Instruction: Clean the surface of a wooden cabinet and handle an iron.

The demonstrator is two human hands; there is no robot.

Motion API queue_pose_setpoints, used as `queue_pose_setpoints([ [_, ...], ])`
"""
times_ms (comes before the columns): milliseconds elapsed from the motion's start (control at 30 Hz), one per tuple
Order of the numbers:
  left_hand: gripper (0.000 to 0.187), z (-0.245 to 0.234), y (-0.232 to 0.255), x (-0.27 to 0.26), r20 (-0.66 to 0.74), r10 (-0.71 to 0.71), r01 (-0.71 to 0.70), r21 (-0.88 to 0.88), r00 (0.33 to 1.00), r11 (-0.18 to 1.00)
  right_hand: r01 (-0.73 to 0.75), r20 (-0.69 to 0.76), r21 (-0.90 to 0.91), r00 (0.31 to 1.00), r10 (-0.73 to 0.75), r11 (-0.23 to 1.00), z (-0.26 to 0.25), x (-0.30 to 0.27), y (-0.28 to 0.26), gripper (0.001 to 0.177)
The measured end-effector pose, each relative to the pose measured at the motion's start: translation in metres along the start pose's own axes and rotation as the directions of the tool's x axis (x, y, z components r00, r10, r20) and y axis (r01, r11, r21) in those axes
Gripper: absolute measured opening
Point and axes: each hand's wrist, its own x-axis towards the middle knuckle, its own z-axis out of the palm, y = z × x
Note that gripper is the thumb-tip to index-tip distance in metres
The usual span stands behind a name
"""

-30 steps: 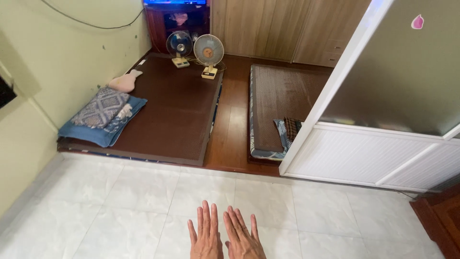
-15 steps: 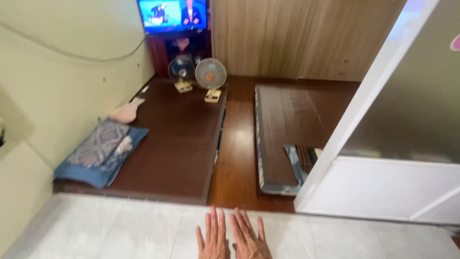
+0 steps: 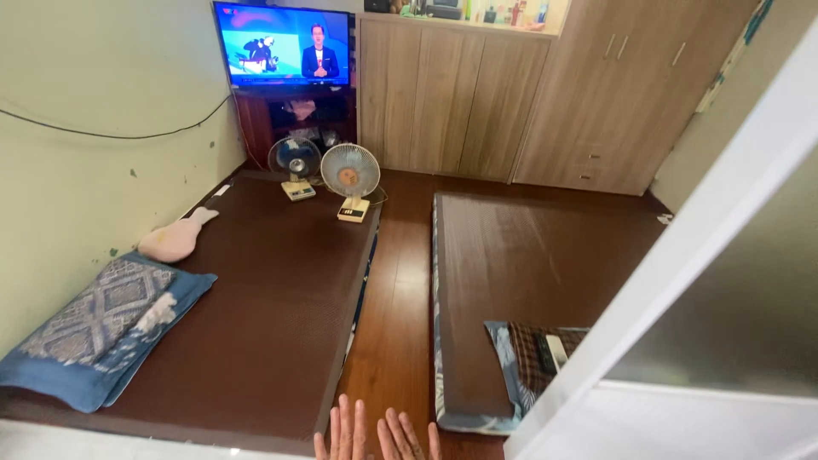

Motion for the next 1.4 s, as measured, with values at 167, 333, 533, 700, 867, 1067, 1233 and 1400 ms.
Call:
queue_pose_setpoints([
  [167, 0.063, 0.07, -0.023, 0.032, 0.079, 0.076, -0.082, 0.082, 0.994, 0.993, -0.023, -0.125, -0.136, 0.992, 0.005, 0.99, 0.048, 0.038, 0.034, 0.054],
  [333, 0.075, 0.048, -0.022, 0.141, 0.238, 0.193, -0.147, -0.199, 0.952, 0.969, 0.061, 0.272, 0.111, 0.958, -0.089, 0.992, 0.052, 0.091, 0.072, 0.067],
  [533, 0.083, 0.085, -0.045, 0.193, 0.635, 0.201, -0.043, -0.255, 0.746, 0.966, -0.078, 0.495, 0.219, 0.868, -0.042, 0.972, 0.053, 0.181, 0.076, 0.087],
  [700, 0.083, 0.069, -0.062, 0.226, 0.68, 0.154, 0.131, -0.349, 0.717, 0.928, -0.244, 0.659, 0.167, 0.748, 0.077, 0.955, 0.06, 0.205, 0.061, 0.087],
  [867, 0.085, 0.101, -0.074, 0.214, 0.673, 0.152, 0.149, -0.367, 0.724, 0.918, -0.248, 0.634, 0.189, 0.77, 0.075, 0.95, 0.063, 0.224, 0.057, 0.085],
  [1067, 0.092, 0.139, -0.082, 0.222, 0.764, 0.139, 0.145, -0.291, 0.63, 0.946, -0.245, 0.58, 0.147, 0.806, 0.117, 0.958, 0.101, 0.23, 0.074, 0.083],
  [1233, 0.1, 0.192, -0.092, 0.221, 0.798, 0.137, 0.145, -0.271, 0.587, 0.952, -0.257, 0.59, 0.144, 0.797, 0.126, 0.956, 0.145, 0.235, 0.096, 0.084],
  [1400, 0.072, 0.296, -0.071, 0.188, 0.389, 0.096, 0.002, -0.243, 0.916, 0.97, -0.214, 0.597, 0.075, 0.792, 0.128, 0.974, 0.225, 0.215, 0.149, 0.076],
])
